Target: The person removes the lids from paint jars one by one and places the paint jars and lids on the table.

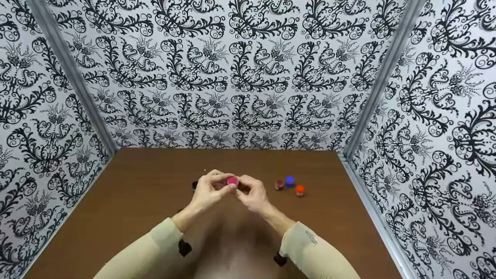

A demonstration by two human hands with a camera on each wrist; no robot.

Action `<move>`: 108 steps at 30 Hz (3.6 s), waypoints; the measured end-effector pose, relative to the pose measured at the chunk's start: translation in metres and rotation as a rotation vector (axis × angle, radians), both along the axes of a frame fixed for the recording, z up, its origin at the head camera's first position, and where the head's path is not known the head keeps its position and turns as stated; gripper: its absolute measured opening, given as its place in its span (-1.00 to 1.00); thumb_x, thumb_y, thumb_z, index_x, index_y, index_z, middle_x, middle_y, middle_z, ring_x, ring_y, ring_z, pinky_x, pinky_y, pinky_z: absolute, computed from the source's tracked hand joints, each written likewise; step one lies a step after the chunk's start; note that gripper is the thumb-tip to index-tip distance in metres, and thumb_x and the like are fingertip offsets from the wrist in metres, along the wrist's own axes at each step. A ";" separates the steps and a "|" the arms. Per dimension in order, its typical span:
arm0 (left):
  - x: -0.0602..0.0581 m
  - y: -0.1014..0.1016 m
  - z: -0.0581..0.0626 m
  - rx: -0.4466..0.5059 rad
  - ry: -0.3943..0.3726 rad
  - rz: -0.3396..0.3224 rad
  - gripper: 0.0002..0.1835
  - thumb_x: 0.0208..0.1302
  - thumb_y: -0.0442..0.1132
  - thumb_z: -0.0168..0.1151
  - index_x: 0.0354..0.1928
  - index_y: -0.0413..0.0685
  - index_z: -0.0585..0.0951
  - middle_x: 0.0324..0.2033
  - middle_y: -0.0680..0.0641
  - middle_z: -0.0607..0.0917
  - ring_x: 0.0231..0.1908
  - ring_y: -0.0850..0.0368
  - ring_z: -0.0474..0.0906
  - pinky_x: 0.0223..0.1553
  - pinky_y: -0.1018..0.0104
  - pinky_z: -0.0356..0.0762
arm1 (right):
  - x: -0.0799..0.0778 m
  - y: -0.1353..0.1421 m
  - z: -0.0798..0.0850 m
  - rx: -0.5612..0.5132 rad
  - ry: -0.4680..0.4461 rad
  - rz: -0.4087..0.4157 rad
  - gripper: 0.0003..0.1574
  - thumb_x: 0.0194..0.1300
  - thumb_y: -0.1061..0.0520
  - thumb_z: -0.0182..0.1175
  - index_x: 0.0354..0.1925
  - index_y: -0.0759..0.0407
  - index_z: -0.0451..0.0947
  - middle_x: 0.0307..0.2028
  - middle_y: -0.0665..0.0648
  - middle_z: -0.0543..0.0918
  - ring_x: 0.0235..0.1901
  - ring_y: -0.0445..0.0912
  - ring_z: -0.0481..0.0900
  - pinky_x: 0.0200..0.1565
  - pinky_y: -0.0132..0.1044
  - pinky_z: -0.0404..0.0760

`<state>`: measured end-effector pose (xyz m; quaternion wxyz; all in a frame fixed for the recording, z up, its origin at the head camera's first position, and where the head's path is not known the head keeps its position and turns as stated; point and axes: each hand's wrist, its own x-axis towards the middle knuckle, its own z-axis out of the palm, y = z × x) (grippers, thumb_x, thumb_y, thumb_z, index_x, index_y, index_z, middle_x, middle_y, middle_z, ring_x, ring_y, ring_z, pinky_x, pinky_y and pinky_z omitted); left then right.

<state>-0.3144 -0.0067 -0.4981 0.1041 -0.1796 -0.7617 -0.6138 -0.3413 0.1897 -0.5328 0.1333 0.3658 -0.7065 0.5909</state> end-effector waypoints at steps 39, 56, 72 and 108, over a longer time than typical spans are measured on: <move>-0.003 -0.004 -0.014 -0.064 0.038 -0.061 -0.65 0.36 -0.20 0.62 0.12 -0.20 0.87 -0.12 -0.23 0.75 -0.19 0.01 0.81 -0.16 0.51 0.74 | 0.003 0.009 -0.010 0.012 -0.042 0.084 -0.71 0.44 0.47 0.37 0.07 0.64 0.71 -0.06 0.09 0.89 -0.07 -0.32 0.79 -0.02 -0.42 0.79; -0.002 0.003 -0.013 -0.061 0.027 0.036 -0.67 0.24 -0.15 0.72 0.02 -0.07 0.92 -0.18 -0.17 0.79 -0.24 0.18 0.82 -0.22 0.49 0.76 | 0.006 0.006 -0.011 0.025 -0.059 -0.050 -0.62 0.38 0.47 0.44 0.15 0.53 0.75 -0.06 0.56 0.82 -0.05 -0.36 0.80 0.02 -0.47 0.79; -0.009 -0.010 -0.011 -0.051 0.055 -0.160 -0.63 0.45 -0.23 0.55 0.22 -0.19 0.83 -0.11 -0.28 0.75 -0.28 0.23 0.74 -0.20 0.40 0.76 | 0.004 0.012 -0.002 0.016 -0.116 0.085 -0.63 0.46 0.47 0.36 0.17 0.64 0.68 0.00 -0.13 0.88 -0.02 -0.33 0.83 0.04 -0.44 0.82; -0.006 0.000 -0.010 0.029 0.001 0.005 -0.55 0.30 -0.10 0.69 0.16 -0.13 0.86 -0.08 -0.20 0.93 -0.15 -0.01 0.92 -0.10 0.38 0.84 | 0.007 0.004 -0.004 0.023 -0.014 -0.102 -0.63 0.38 0.46 0.44 0.13 0.55 0.75 -0.10 0.53 0.84 -0.09 -0.39 0.79 -0.03 -0.50 0.78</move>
